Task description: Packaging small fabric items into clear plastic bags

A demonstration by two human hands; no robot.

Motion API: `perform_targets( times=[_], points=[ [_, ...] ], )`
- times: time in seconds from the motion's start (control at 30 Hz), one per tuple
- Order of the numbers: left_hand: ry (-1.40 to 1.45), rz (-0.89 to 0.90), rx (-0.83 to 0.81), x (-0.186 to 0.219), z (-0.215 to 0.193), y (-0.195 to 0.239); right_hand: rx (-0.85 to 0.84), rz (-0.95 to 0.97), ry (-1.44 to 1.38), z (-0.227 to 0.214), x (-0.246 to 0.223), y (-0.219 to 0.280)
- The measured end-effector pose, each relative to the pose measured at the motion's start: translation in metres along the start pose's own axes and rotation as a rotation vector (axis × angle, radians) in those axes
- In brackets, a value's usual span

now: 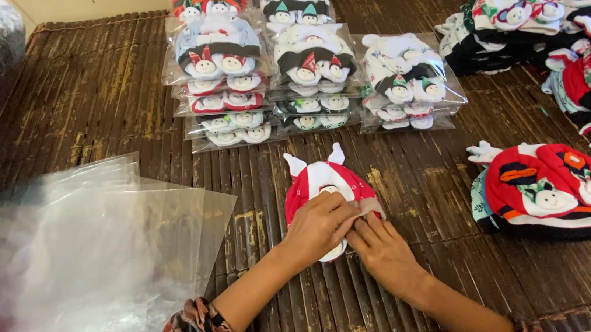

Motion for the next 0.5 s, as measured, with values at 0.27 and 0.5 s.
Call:
perform_targets(
  times=[0.27, 0.5],
  points=[
    [0.017, 0.01, 0.007, 0.002, -0.002, 0.009, -0.376, 0.185, -0.562, -0.039, 0.007, -0.002],
    [-0.03, 0.017, -0.108, -0.005, 0.015, 0.015, -0.102, 0.558, -0.774, -0.102, 0.037, 0.001]
  ],
)
Point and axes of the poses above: each hand's wrist, its own y-axis away from the middle knuckle, its own z-axis out of the palm, x = y × z, the point moved 7 cm from there along -y, towards the middle knuckle, and after that the axes turned 8 degrees about -y, right-handed, at the moved point
